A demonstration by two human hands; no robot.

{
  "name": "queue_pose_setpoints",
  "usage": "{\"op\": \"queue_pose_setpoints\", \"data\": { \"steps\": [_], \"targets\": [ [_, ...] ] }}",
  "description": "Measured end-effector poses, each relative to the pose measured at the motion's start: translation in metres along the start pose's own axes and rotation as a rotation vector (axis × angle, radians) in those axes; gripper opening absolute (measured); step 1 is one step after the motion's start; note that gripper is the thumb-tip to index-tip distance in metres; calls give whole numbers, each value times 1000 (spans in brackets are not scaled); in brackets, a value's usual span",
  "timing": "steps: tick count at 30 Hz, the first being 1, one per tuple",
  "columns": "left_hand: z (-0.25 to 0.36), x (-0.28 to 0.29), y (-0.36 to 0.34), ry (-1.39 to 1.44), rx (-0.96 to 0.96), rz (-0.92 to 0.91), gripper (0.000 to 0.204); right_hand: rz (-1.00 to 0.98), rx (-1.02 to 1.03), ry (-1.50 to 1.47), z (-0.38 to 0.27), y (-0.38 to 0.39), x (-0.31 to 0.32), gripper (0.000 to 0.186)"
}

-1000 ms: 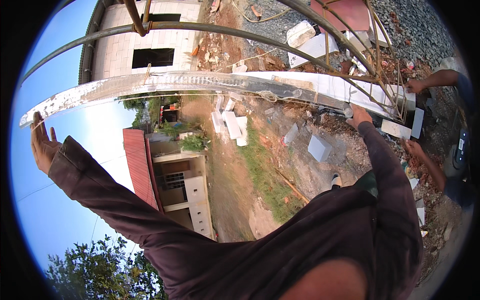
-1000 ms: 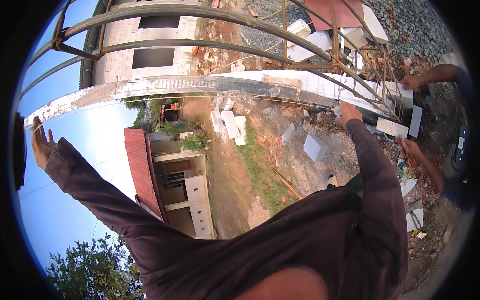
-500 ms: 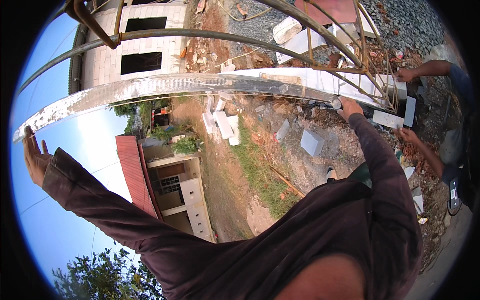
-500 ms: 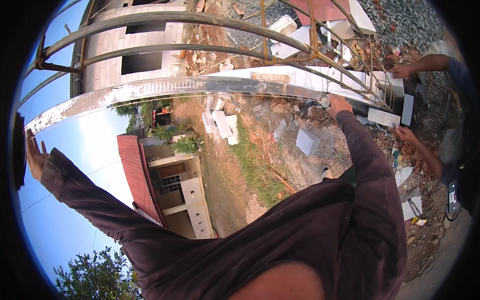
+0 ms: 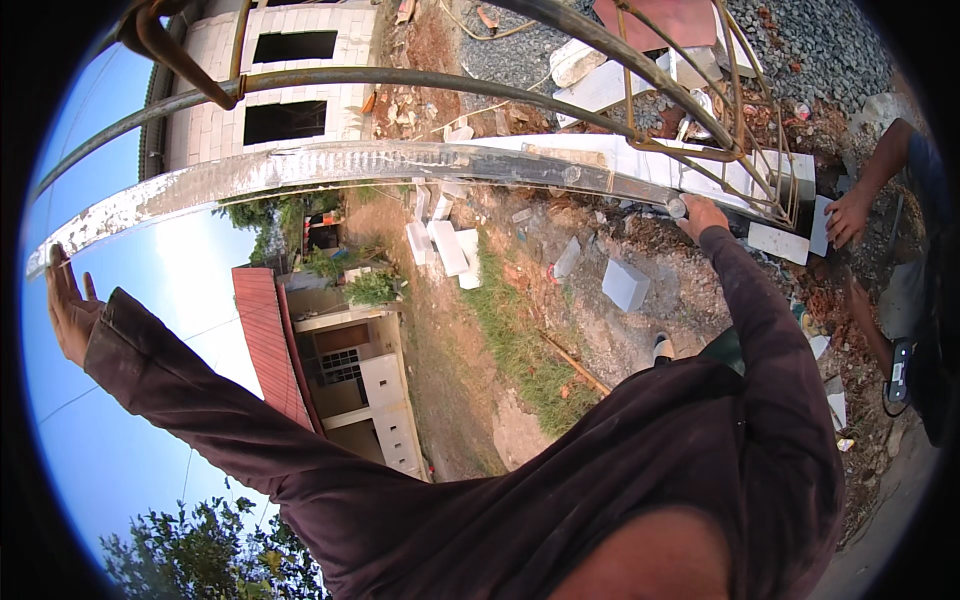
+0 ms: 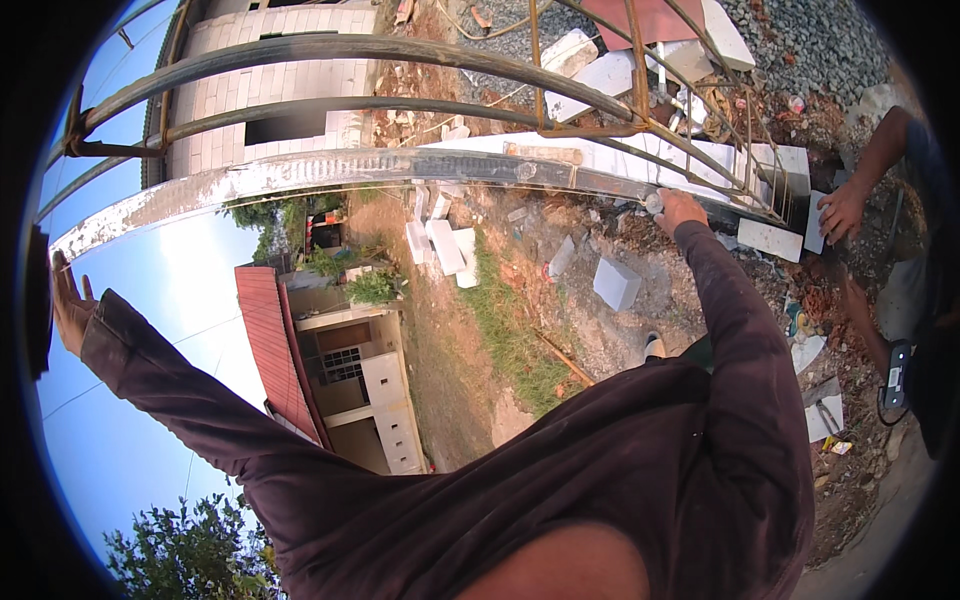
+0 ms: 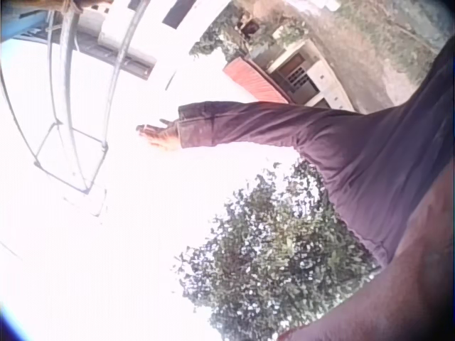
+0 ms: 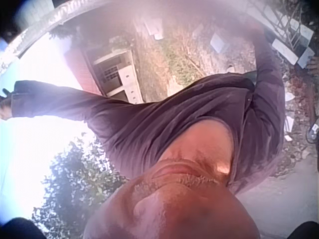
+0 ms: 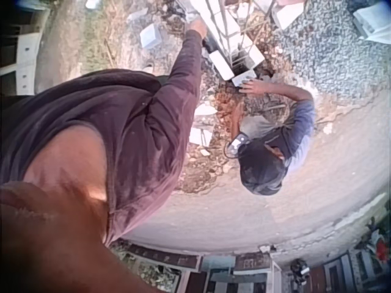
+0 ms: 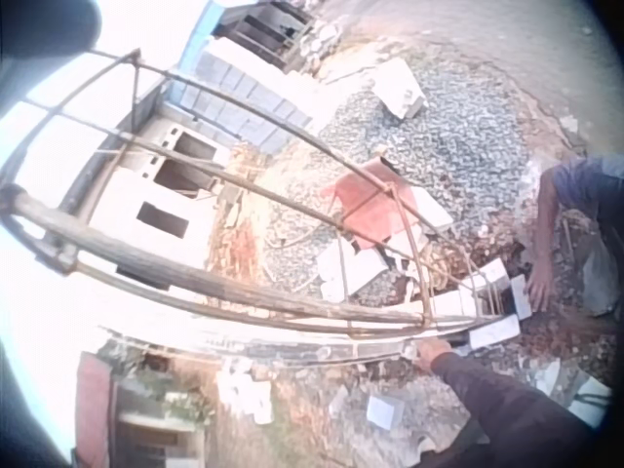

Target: The person scoops mortar from a bucket with a trowel and applies it to a white block, then places the block onto a partially built wall. They repeat this process, breaking a block with a hammer and positioning pieces into the wall structure.

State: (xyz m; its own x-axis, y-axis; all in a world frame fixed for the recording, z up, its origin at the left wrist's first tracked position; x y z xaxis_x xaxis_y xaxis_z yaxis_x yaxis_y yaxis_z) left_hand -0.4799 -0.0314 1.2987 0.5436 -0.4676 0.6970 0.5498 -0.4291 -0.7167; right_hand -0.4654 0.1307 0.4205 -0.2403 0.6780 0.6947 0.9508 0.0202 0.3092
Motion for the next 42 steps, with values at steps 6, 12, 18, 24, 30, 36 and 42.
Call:
{"op": "queue_pose_setpoints", "data": {
  "steps": [6,12,18,24,30,36,42],
  "targets": [
    [11,-14,5,-39,-18,74,39,5,6,-11,4,0,1,57],
    [25,-30,10,120,122,284,37,-50,8,-24,0,3,7,59],
    [25,-28,12,133,103,291,36,-23,1,-8,1,1,5,61],
    [25,-28,12,111,82,263,37,-17,11,-16,-1,2,6,63],
    [14,-25,6,97,159,217,38,-40,6,-13,2,-2,10,63],
    [12,-13,4,56,48,116,41,-25,18,-49,-1,3,6,58],
    [33,-41,17,113,169,278,42,21,26,-43,6,3,4,58]
  ]
}}
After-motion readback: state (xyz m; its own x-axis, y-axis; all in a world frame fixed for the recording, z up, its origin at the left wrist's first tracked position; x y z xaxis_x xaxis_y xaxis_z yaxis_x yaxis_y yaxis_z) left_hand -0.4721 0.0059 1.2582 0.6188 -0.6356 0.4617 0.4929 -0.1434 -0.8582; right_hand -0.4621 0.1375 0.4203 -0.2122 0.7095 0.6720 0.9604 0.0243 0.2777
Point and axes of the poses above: each hand's wrist, its own y-axis away from the middle knuckle, its own x-axis out of the back of the hand, z = x × y, the point moved 6 cm from there along -y, towards the middle knuckle, and after that the axes turned 8 degrees about y, right-handed, at the moved point
